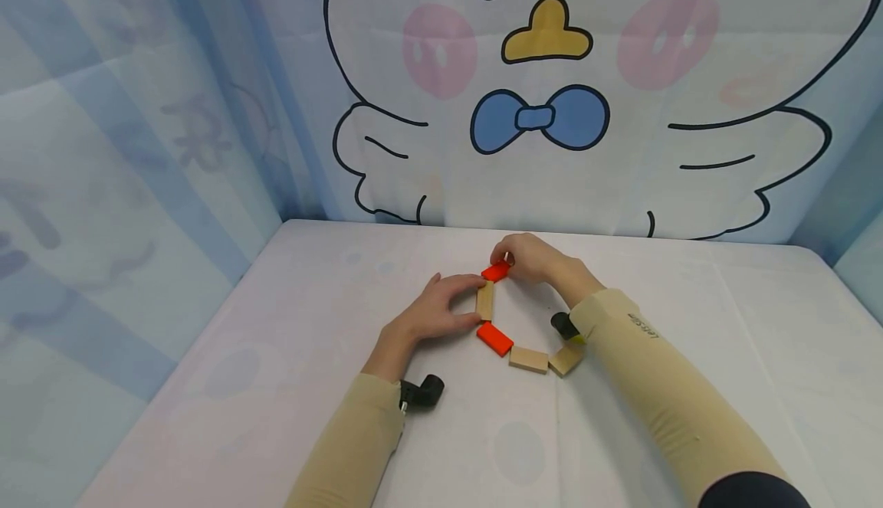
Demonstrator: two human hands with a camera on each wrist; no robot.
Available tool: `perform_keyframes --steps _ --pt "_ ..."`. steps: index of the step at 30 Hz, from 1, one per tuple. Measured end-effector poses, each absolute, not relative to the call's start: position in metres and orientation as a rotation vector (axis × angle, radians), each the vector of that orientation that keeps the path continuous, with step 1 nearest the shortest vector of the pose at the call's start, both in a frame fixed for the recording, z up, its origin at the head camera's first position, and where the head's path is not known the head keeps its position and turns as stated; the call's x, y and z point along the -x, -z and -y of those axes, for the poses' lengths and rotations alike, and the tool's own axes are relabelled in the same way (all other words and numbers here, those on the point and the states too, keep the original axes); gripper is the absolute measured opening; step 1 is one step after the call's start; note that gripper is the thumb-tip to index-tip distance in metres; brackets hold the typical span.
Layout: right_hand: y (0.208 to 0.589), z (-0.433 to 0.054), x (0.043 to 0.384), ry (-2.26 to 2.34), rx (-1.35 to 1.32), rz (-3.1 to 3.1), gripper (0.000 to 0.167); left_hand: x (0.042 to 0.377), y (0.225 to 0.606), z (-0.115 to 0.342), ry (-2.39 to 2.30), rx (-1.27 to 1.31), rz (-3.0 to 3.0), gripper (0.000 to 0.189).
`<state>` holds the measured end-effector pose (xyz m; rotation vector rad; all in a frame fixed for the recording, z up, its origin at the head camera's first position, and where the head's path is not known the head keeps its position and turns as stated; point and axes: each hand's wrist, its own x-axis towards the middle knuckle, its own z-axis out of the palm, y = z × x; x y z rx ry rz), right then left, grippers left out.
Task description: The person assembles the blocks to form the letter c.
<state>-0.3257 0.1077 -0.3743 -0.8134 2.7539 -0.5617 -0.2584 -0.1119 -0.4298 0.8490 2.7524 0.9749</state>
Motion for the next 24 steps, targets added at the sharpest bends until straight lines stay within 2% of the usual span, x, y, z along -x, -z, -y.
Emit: perform_keyframes --steps 13,24 --pt "0.366 -0.11 0.325 0.598 0.729 -2.745 0.035 0.257 0.429 0.113 -0.988 -0.846 -2.752 0.056" --pt "0.36 -0.133 0.326 0.679 0.747 -2.759 0.034 0.258 0.429 0.113 -0.968 -0.847 -2.746 0.057"
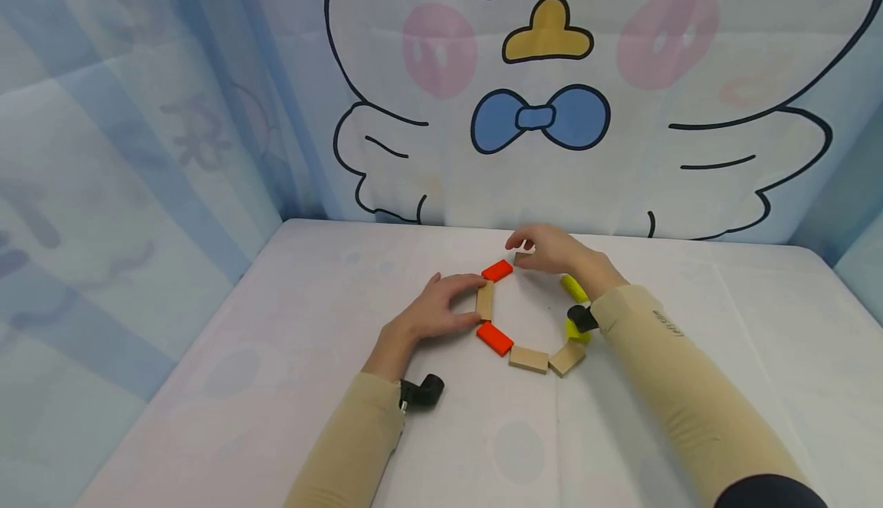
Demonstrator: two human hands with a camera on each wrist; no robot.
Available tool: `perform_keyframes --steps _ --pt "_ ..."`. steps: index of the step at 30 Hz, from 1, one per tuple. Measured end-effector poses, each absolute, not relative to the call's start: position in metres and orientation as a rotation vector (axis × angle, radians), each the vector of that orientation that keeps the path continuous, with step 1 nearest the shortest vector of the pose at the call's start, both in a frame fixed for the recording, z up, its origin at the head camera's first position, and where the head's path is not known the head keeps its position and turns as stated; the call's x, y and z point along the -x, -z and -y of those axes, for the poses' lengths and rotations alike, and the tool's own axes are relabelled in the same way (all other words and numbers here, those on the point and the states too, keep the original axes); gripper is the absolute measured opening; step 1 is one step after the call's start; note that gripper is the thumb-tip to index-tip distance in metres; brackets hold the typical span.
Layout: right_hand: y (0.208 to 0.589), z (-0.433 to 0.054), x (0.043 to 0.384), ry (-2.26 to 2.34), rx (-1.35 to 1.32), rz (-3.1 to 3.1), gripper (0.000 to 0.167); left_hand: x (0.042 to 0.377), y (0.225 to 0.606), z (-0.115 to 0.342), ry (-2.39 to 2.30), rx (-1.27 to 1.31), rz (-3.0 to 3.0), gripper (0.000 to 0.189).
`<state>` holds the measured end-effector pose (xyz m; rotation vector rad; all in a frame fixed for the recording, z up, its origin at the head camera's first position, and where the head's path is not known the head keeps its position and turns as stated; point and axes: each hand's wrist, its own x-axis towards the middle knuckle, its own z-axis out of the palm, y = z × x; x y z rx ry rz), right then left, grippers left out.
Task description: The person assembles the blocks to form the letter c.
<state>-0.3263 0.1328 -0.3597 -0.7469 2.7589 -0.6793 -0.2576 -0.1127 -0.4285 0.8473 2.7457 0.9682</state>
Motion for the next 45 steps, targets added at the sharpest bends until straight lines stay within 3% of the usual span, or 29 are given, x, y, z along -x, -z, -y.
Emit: perform_keyframes --steps 8,21,45 --pt "0.362 -0.145 0.331 0.722 0.64 -2.753 0.038 0.258 0.429 0.111 -0.94 -0.845 -2.756 0.057" --pt "0.377 -0.159 0.334 0.762 0.563 -2.735 0.026 0.259 0.429 0.111 -0.936 -0.863 -2.749 0.057" --pt "0.381 -0.162 0.335 0.772 0.602 -2.765 0.023 0.259 0.428 0.113 -0.924 -0.854 -2.756 0.057"
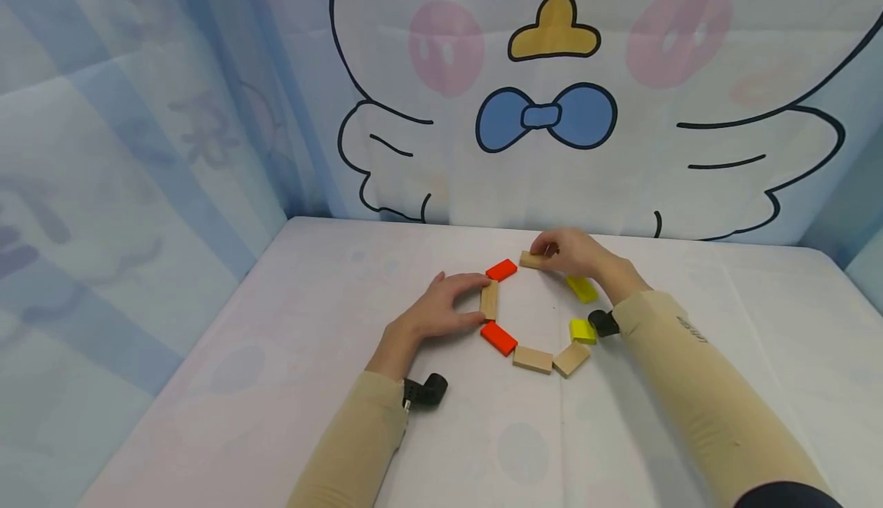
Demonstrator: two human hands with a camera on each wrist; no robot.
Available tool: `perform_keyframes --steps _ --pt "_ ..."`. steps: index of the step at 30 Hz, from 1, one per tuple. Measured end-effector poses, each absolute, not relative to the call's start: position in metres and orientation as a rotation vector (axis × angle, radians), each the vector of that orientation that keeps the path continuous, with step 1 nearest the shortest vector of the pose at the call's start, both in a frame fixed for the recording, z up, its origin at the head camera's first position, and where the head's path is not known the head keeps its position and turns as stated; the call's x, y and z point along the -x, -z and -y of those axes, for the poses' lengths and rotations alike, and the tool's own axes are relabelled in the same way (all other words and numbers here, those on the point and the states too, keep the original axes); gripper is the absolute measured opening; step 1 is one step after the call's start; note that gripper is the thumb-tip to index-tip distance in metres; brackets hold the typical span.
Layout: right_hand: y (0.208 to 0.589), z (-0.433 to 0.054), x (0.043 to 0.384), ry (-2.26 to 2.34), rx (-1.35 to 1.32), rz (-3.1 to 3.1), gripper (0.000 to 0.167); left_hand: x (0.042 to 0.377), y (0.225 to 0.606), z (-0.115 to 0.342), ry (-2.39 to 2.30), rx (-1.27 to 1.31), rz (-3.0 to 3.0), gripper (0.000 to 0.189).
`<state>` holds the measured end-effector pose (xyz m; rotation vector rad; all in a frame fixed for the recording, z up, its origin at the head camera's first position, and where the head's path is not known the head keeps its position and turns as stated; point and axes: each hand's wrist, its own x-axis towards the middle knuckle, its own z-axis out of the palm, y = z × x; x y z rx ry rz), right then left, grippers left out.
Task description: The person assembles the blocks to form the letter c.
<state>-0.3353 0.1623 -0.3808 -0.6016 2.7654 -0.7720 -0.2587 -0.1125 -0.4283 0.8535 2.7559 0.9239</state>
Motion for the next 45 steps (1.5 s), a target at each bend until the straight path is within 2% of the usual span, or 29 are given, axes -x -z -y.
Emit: perform_keyframes --steps 45 --pt "0.379 -0.152 0.332 0.727 0.653 -2.736 0.02 0.259 0.429 0.112 -0.93 -0.829 -2.755 0.058"
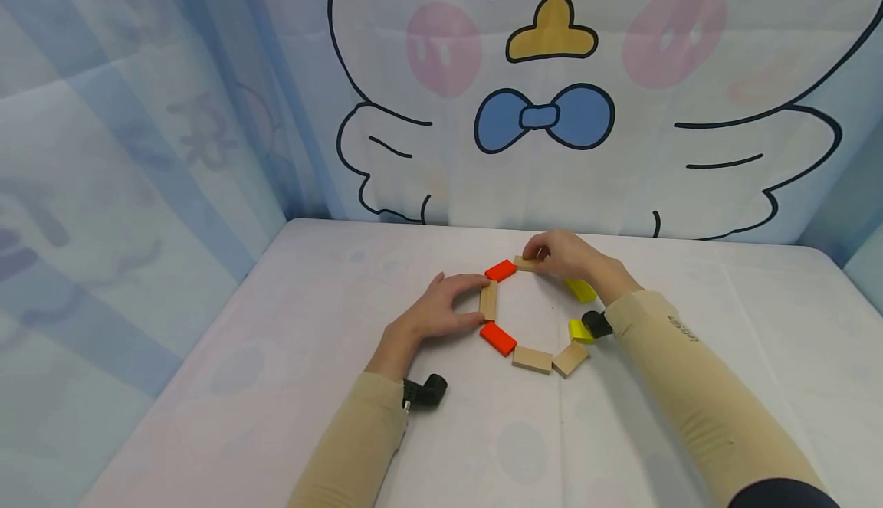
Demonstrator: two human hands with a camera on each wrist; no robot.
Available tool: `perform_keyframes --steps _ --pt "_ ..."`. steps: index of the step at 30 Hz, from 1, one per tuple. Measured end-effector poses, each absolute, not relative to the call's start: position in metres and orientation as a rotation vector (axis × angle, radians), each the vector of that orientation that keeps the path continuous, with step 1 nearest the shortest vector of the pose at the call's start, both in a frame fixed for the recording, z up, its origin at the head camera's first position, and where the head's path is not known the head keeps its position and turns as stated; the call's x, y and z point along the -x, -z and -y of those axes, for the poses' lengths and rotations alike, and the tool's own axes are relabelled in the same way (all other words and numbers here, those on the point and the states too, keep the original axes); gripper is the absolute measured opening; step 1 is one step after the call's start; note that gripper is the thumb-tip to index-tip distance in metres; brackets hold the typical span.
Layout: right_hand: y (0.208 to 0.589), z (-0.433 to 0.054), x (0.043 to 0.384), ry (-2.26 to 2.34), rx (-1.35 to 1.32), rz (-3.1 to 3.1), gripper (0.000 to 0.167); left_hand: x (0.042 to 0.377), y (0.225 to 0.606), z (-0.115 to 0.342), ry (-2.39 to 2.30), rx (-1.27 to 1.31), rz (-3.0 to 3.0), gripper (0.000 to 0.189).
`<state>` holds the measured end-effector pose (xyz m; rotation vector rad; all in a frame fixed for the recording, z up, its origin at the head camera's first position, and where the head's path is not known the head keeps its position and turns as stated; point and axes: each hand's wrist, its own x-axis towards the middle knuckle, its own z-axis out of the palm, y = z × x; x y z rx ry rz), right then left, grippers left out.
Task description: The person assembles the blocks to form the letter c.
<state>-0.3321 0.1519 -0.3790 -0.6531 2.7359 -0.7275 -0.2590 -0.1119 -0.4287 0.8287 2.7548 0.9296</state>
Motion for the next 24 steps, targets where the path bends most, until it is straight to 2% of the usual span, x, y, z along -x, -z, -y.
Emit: perform_keyframes --steps 15,24 --pt "0.377 -0.153 0.328 0.746 0.567 -2.73 0.026 0.257 0.429 0.112 -0.925 -0.837 -2.759 0.058" --pt "0.367 -0.165 0.322 0.762 0.621 -2.775 0.031 0.257 0.429 0.112 -0.931 -0.836 -2.761 0.057"
